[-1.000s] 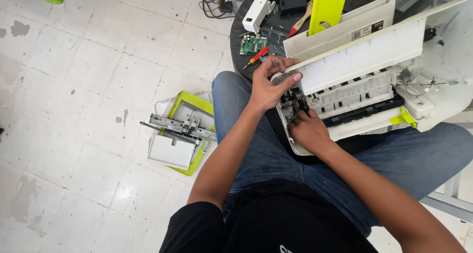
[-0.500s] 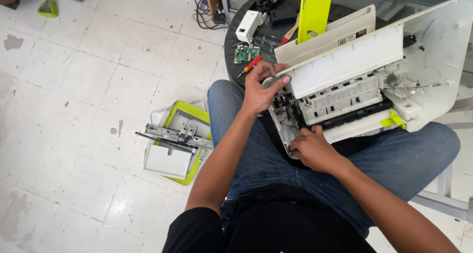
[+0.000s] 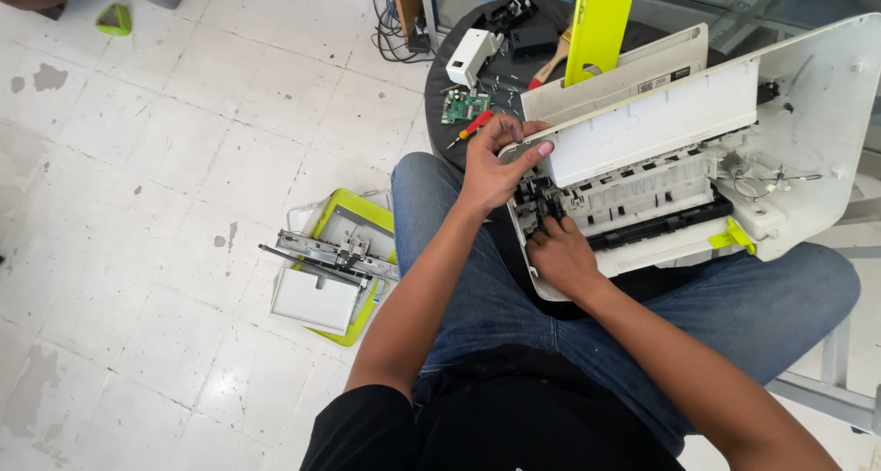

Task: The person is performing internal maintenance on a printer, which involves unscrewing components, removing internal parts, and cleaning the mechanism with a cloth.

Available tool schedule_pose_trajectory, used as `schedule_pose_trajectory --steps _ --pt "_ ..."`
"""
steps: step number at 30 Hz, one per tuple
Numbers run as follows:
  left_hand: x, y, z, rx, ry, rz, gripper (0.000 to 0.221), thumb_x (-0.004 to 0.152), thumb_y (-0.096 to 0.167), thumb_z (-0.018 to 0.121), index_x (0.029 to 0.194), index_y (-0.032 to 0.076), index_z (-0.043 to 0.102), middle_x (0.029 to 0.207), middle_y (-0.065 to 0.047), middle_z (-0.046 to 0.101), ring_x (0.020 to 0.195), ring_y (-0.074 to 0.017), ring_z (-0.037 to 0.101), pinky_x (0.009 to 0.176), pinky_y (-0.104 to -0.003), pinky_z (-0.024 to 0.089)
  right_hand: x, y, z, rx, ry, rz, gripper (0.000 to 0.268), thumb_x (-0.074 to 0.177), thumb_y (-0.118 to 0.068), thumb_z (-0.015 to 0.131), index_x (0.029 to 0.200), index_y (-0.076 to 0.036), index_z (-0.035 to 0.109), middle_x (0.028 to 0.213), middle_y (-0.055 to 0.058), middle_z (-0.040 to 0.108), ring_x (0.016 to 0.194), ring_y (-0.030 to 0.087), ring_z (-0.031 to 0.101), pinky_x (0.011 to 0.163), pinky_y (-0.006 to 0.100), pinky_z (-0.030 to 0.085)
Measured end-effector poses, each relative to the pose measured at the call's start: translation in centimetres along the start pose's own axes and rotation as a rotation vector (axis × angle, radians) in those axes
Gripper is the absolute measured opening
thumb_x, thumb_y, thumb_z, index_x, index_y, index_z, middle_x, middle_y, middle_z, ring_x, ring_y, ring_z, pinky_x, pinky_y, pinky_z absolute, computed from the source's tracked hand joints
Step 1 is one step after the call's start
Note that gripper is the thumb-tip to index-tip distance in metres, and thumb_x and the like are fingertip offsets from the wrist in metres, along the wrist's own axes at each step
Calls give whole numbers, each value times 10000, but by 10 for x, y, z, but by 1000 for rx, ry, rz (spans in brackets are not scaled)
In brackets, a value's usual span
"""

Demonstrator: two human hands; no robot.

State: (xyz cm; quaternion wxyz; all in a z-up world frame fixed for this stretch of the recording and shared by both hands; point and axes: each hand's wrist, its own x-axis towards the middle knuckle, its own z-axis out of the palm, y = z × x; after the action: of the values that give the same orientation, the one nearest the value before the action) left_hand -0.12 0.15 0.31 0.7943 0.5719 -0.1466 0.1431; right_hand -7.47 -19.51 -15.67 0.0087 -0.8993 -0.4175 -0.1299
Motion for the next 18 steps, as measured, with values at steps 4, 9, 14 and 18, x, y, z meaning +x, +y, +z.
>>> schedule_pose_trajectory --steps 4,9,14,18 --pt "3 -3 0 15 12 -9 366 859 172 875 905 113 516 1043 -160 773 1036 -129 686 990 -356 484 9 3 -29 -23 127 -1 84 822 -62 717 751 -106 708 694 72 645 873 296 598 742 425 391" --pt "3 4 3 17 -2 2 357 867 168 864 899 114 512 1049 -165 772 1034 -126 678 975 -356 491 12 3 -3 -59 194 -4 72 789 -66 674 722 -89 666 669 106 597 861 346 578 731 464 387" --pt "-1 1 0 21 10 2 364 862 171 868 893 120 509 1051 -152 773 1036 -107 672 972 -338 493 9 -1 -2 -94 149 -17 39 771 -71 683 732 -68 687 699 108 635 924 345 601 763 463 400" --pt "-4 -2 -3 9 14 3 351 864 164 865 895 117 519 1046 -143 776 1021 -98 674 961 -322 500 10 -2 0 -72 146 -46 57 791 -21 697 741 -50 697 681 113 637 876 331 613 766 447 401"
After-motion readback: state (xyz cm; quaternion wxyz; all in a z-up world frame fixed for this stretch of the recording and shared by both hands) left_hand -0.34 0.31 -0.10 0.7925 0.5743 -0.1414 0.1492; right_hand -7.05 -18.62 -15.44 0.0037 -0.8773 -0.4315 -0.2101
